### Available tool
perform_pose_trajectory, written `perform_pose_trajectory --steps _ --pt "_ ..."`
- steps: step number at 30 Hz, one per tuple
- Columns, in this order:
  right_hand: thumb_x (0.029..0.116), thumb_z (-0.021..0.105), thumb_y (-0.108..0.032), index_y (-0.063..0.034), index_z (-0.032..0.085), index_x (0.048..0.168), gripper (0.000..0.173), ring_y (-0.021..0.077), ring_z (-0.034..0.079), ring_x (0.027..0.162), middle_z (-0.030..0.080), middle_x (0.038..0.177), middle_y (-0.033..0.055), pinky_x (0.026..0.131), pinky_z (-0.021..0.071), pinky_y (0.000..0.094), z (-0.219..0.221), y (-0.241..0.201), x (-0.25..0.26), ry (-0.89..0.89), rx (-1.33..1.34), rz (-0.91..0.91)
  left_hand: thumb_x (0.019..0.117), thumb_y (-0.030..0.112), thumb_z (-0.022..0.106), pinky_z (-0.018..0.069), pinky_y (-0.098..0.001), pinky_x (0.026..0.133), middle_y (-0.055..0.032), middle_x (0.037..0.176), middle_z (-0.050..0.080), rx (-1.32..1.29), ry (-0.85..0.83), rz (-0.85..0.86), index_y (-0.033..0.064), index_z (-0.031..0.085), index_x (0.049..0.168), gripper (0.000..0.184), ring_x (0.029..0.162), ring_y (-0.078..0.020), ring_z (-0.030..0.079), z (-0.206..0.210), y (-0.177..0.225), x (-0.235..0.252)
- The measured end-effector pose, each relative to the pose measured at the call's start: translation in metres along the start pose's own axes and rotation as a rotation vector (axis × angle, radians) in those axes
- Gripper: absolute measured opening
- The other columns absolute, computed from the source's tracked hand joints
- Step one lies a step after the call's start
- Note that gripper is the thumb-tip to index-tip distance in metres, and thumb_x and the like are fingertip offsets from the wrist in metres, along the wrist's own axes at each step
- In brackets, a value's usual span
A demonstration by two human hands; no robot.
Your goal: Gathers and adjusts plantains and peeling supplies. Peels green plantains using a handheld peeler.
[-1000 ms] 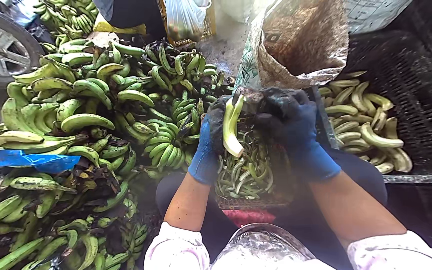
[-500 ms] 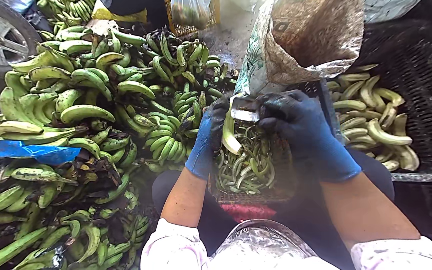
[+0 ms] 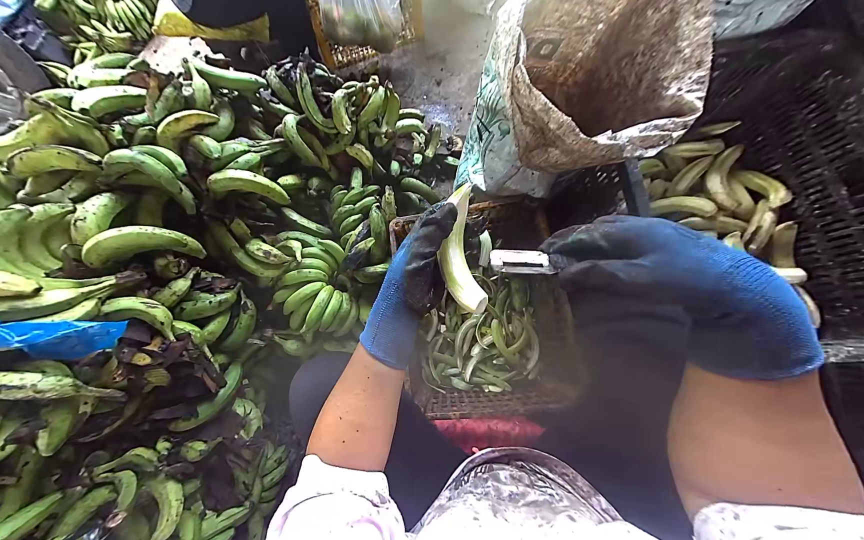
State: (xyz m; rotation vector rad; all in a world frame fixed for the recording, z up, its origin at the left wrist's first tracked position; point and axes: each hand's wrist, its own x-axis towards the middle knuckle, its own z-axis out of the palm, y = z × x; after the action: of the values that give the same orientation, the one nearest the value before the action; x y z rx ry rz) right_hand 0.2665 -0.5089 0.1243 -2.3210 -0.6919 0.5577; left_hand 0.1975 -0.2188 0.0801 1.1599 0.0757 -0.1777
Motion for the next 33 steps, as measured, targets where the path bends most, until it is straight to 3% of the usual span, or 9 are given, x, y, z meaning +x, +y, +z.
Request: perform_pose_trajectory --steps 3,8,12,17,21,24,26,28,33 --pt "0.0898 0.064 -0.052 -0.0341 0.074 0.121 0.038 0.0124 0.064 0.108 0.069 0.116 -0.0067 0.092 0.0527 0.0497 -0.002 -0.003 -0.005 -0.07 -0.014 -0.004 0.1031 0.05 0.051 0.0586 -0.0362 0.07 -0.0063 0.107 0.067 0.014 0.01 -0.063 0.0278 0.055 0.138 0.041 0.084 -0.0163 0.067 0.0 -0.008 0.004" --pt "0.0903 0.065 -0.055 -0.0378 0.073 0.12 0.035 0.0177 0.066 0.106 0.07 0.115 -0.0052 0.088 0.0517 0.0564 0.009 0.003 0.006 -0.126 -0.167 0.032 0.1042 0.048 0.049 0.0582 -0.0351 0.067 -0.0068 0.101 0.066 -0.091 -0.041 -0.087 0.0236 0.056 0.131 0.037 0.08 -0.0162 0.066 0.001 -0.009 0.005" --pt "0.0953 0.061 -0.056 -0.0378 0.071 0.123 0.034 0.0218 0.066 0.109 0.069 0.119 -0.0028 0.089 0.0486 0.0595 0.015 -0.003 0.014 -0.172 -0.304 0.093 0.1038 0.046 0.05 0.0575 -0.0307 0.065 -0.0047 0.102 0.067 0.012 -0.07 -0.091 0.0239 0.056 0.134 0.038 0.08 -0.0126 0.066 0.008 -0.003 0.004" --pt "0.0987 0.057 -0.053 -0.0332 0.071 0.121 0.033 0.0274 0.065 0.11 0.07 0.119 0.0027 0.087 0.0471 0.0636 0.009 0.005 0.012 -0.04 -0.298 0.206 0.1034 0.036 0.052 0.0592 -0.0368 0.074 -0.0086 0.111 0.068 0.191 -0.067 -0.12 0.0206 0.057 0.137 0.038 0.09 -0.0181 0.068 0.011 0.005 0.002" --pt "0.0931 0.06 -0.059 -0.037 0.072 0.119 0.036 0.0196 0.063 0.115 0.068 0.122 -0.003 0.094 0.0503 0.0572 0.005 0.006 0.003 -0.002 -0.053 0.124 0.1026 0.034 0.054 0.0581 -0.0406 0.073 -0.0078 0.112 0.068 0.308 0.005 -0.045 0.0236 0.059 0.138 0.037 0.091 -0.0199 0.066 0.008 0.009 -0.008" --pt "0.0869 0.069 -0.046 -0.027 0.074 0.118 0.036 0.017 0.057 0.126 0.063 0.134 -0.0033 0.102 0.0515 0.0453 0.012 -0.012 0.002 0.027 0.288 -0.041 0.1037 0.036 0.053 0.0589 -0.0407 0.075 -0.0073 0.121 0.066 0.246 0.114 0.038 0.0261 0.057 0.14 0.037 0.097 -0.0206 0.067 0.005 0.005 -0.014" --pt "0.0876 0.073 -0.037 -0.0209 0.072 0.122 0.039 0.0134 0.063 0.117 0.065 0.131 -0.0031 0.093 0.0583 0.0346 0.032 -0.03 0.005 -0.028 0.573 -0.105 0.105 0.034 0.052 0.0586 -0.0402 0.081 -0.0072 0.124 0.066 0.19 0.084 0.073 0.0252 0.053 0.143 0.039 0.101 -0.0199 0.066 0.003 -0.001 -0.012" --pt "0.0917 0.072 -0.026 -0.0169 0.07 0.125 0.035 0.0153 0.069 0.097 0.072 0.116 0.0016 0.081 0.061 0.0333 0.062 -0.05 0.013 -0.097 0.778 -0.077 0.106 0.026 0.05 0.0578 -0.0337 0.083 -0.0039 0.123 0.065 0.171 -0.03 0.131 0.0207 0.053 0.143 0.037 0.101 -0.0128 0.065 0.002 -0.017 -0.005" --pt "0.0929 0.071 -0.037 -0.0222 0.073 0.123 0.033 0.0134 0.069 0.103 0.072 0.117 -0.0024 0.088 0.0602 0.0343 0.066 -0.051 0.018 0.012 0.578 -0.135 0.1104 0.037 0.036 0.0565 -0.0298 0.072 -0.0039 0.107 0.068 -0.02 -0.084 0.13 0.0169 0.059 0.131 0.037 0.088 -0.0112 0.065 0.001 -0.026 0.006"
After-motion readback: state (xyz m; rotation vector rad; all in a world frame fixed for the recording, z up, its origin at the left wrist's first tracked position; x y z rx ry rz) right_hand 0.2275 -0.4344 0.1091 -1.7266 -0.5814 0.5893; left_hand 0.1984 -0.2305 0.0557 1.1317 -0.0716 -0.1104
